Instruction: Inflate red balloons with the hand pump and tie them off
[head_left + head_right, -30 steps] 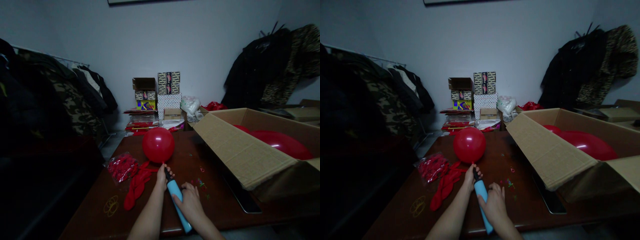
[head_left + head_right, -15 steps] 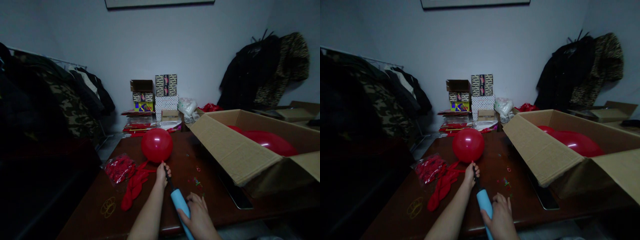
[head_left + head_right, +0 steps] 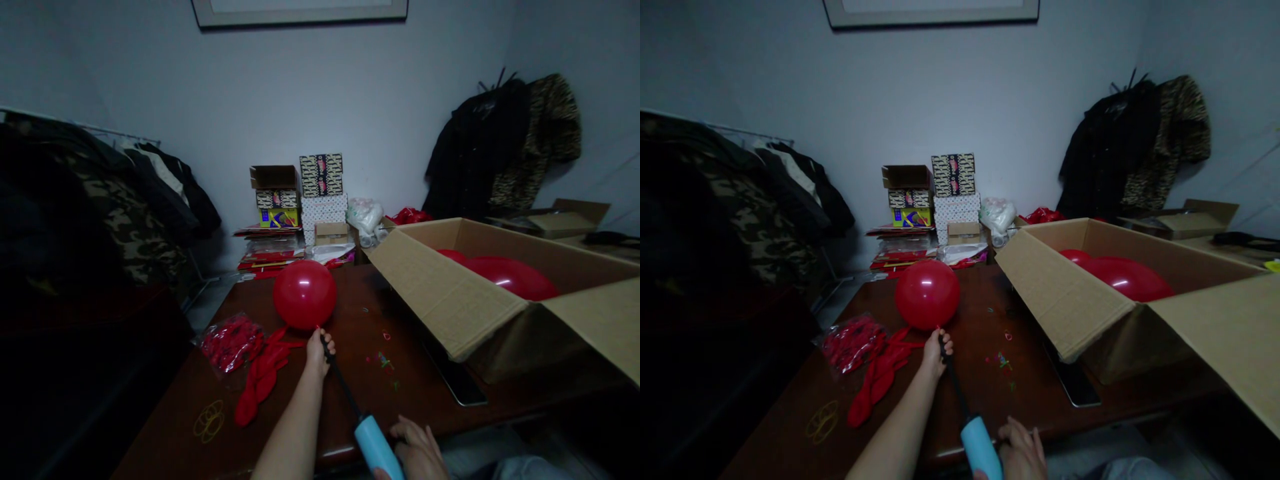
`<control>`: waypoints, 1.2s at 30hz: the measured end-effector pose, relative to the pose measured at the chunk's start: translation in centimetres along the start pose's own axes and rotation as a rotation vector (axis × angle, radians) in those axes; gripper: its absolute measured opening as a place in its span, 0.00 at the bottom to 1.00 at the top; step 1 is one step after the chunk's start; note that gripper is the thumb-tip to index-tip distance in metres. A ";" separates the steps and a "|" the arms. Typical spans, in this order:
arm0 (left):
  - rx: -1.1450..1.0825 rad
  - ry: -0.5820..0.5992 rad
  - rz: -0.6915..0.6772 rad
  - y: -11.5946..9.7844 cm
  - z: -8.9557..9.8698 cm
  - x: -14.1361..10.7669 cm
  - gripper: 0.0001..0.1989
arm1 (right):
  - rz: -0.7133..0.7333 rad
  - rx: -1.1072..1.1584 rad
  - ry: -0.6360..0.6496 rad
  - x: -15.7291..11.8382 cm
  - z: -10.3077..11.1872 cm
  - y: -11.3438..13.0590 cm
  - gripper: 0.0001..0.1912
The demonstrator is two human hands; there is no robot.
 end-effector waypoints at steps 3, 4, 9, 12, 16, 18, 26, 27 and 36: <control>-0.013 0.011 0.004 -0.4 -0.2 -0.1 0.09 | -0.008 -0.010 -0.012 0.3 0.8 0.8 0.25; -0.020 0.019 0.004 -0.4 -0.2 -0.1 0.09 | 0.000 -0.006 -0.007 0.4 1.0 1.1 0.25; -0.062 0.051 0.000 -0.6 -0.1 -0.2 0.11 | 0.005 0.040 -0.082 2.2 2.6 3.5 0.24; -0.081 0.068 0.002 -0.3 0.0 -0.2 0.11 | -0.011 0.068 -0.146 4.5 3.3 5.2 0.22; -0.108 0.091 0.029 0.1 0.3 -0.3 0.12 | -0.028 0.093 -0.169 7.7 3.2 6.9 0.21; -0.097 0.079 0.038 0.1 0.6 -0.3 0.13 | -0.031 0.095 -0.172 8.6 2.8 7.3 0.22; 0.041 0.032 0.002 -0.2 1.5 0.4 0.16 | -0.030 0.053 -0.180 8.4 1.1 7.9 0.24; 0.047 0.032 0.001 -0.2 1.5 0.5 0.16 | -0.031 0.047 -0.174 8.2 1.2 7.9 0.24; 0.069 0.015 -0.009 0.1 1.4 0.7 0.16 | 0.037 0.003 -0.017 3.0 0.3 3.8 0.24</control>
Point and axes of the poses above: each hand's wrist, its own x-axis towards the middle knuckle, its own z-axis out of the back of the hand, y = z × x, the point moved 3 cm from there along x, towards the middle knuckle, and after that the axes turned 7 degrees about -z, right-handed, at the moved point
